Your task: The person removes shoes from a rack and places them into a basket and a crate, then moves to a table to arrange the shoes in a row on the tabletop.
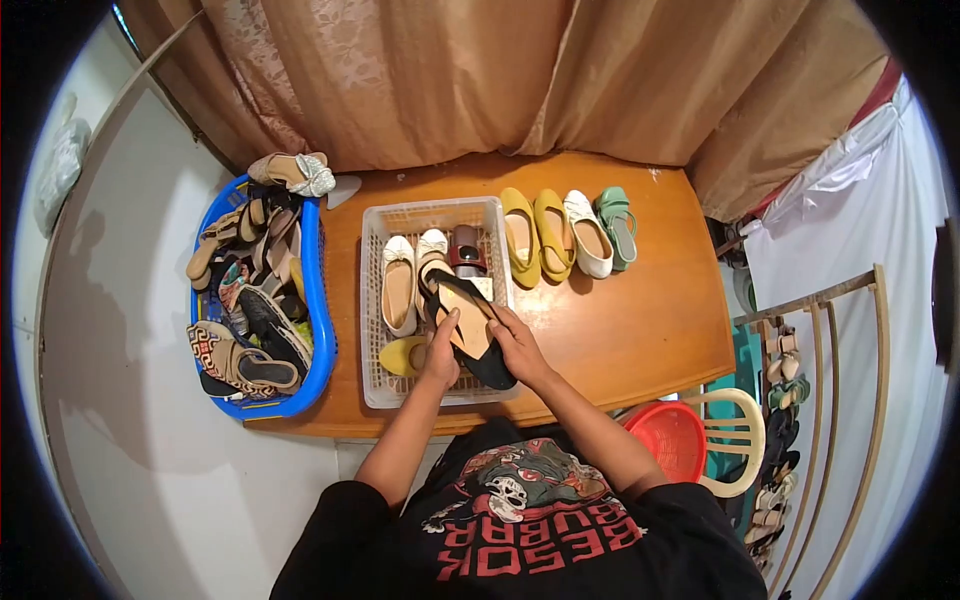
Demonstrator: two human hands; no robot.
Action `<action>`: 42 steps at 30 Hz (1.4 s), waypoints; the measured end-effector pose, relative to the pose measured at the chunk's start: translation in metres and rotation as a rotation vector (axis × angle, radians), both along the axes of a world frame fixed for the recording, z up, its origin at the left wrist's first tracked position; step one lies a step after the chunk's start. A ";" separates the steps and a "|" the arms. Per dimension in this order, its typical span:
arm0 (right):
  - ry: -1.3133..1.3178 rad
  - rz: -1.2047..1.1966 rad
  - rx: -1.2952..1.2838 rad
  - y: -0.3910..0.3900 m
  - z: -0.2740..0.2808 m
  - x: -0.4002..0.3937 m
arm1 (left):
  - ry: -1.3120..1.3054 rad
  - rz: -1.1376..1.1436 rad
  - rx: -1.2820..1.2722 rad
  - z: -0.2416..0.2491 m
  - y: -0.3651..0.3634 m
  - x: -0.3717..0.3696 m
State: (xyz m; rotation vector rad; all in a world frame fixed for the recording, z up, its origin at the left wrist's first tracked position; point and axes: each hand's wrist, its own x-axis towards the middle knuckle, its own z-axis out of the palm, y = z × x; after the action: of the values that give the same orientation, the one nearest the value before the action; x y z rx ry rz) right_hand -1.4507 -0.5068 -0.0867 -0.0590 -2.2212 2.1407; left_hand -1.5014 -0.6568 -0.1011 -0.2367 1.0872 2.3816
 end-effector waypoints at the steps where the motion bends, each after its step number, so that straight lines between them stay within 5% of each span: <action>1: -0.006 -0.058 -0.001 0.003 0.000 0.002 | 0.047 0.053 -0.030 0.008 0.009 0.001; 7: 0.065 -0.293 -0.080 0.031 0.008 0.000 | 0.309 0.120 0.073 0.027 0.059 0.016; 11: 0.071 -0.263 0.074 0.063 0.004 0.005 | 0.296 0.020 -0.044 -0.019 0.086 0.040; 24: 0.179 -0.023 0.019 0.132 0.006 0.030 | 0.232 0.123 0.137 0.022 0.147 0.065; 26: 0.028 -0.106 -0.329 0.131 0.044 0.035 | 0.297 0.133 0.076 0.036 0.157 0.066; 32: -0.004 -0.147 -0.275 0.133 0.012 0.039 | 0.287 0.131 -0.144 0.015 0.163 0.061; 42: 0.069 -0.203 -0.189 0.125 0.030 0.074 | 0.402 -0.134 -0.158 0.017 0.160 0.059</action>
State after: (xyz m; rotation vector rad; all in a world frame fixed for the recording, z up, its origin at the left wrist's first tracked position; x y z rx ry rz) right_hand -1.3770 -0.3818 -0.0563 -0.2059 -1.8809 2.1959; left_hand -1.4426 -0.4964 -0.0840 0.2669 1.4249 2.2785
